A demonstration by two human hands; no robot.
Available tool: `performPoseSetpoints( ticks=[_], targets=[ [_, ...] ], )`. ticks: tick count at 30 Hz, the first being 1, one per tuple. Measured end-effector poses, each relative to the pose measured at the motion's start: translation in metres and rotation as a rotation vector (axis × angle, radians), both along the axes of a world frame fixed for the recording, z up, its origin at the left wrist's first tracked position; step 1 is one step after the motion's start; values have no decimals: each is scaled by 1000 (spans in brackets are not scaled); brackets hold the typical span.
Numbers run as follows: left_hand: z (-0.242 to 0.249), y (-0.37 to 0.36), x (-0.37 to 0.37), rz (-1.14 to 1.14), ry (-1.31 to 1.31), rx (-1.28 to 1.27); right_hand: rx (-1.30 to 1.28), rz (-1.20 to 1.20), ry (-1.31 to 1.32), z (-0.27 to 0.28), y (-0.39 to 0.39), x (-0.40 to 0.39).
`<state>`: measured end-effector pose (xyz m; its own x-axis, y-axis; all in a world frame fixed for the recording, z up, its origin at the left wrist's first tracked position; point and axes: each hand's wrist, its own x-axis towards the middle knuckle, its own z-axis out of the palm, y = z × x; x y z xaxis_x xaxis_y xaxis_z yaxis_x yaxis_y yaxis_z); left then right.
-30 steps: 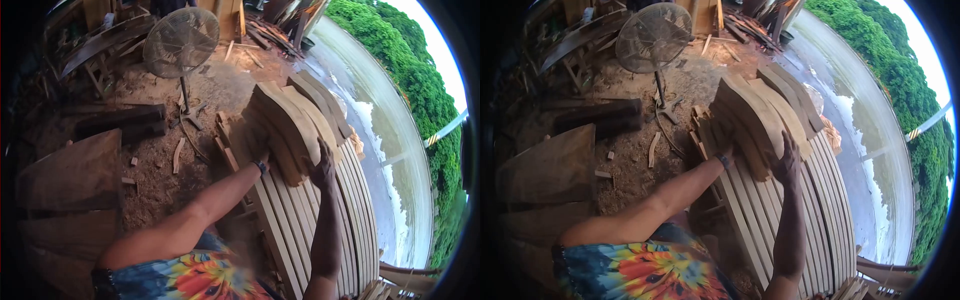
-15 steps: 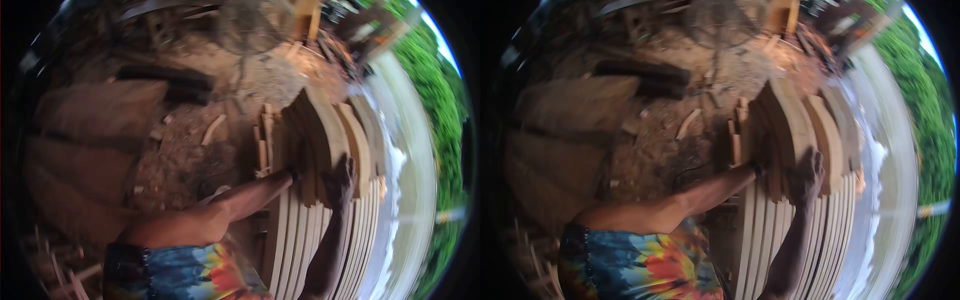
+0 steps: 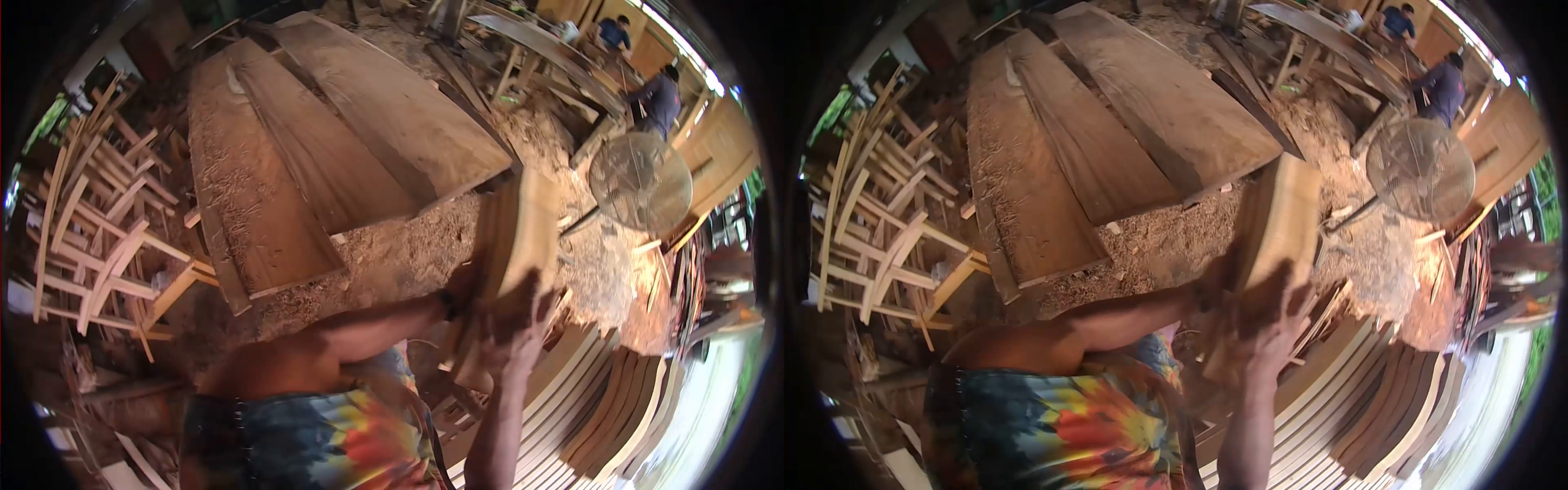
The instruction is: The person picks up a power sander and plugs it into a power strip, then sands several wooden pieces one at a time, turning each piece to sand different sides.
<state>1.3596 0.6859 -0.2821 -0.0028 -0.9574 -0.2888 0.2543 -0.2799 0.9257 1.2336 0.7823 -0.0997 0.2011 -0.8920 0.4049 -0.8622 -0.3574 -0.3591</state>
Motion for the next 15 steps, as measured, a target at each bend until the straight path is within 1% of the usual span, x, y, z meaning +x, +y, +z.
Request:
performPoseSetpoints(
  ticks=[1, 2, 3, 4, 5, 6, 7, 8, 9, 10, 11, 13, 14, 15],
  targets=[
    [6, 5, 27, 35, -267, -80, 72, 27, -28, 1, -8, 17],
    [18, 8, 57, 69, -447, -74, 144, 50, -55, 2, -16, 35],
    [30, 11, 87, 104, -626, -55, 204, 83, -195, -2, -24, 50],
    [30, 8, 112, 135, -576, 25, 264, 113, -338, -9, -32, 62],
    [29, 4, 137, 170, -524, 103, 267, 153, -404, -27, -43, 73],
    [19, 0, 163, 240, -663, 68, 270, 193, -471, -40, -54, 86],
    [9, -4, 187, 306, -798, 35, 328, 212, -574, -50, -64, 99],
    [26, -5, 207, 304, -796, 32, 411, 273, -836, -78, -79, 113],
    [59, -4, 223, 293, -764, 90, 445, 304, -937, -91, -90, 129],
    [78, -7, 238, 273, -732, 149, 500, 334, -1023, -96, -100, 146],
    [79, -15, 253, 246, -729, 153, 555, 361, -1111, -101, -110, 162],
    [85, -39, 287, 242, -855, 241, 637, 435, -1262, -108, -133, 196],
    [81, -52, 304, 229, -862, 230, 664, 493, -1324, -112, -147, 212],
    [71, -68, 319, 252, -945, 239, 695, 431, -1342, -125, -160, 228]
  ],
)
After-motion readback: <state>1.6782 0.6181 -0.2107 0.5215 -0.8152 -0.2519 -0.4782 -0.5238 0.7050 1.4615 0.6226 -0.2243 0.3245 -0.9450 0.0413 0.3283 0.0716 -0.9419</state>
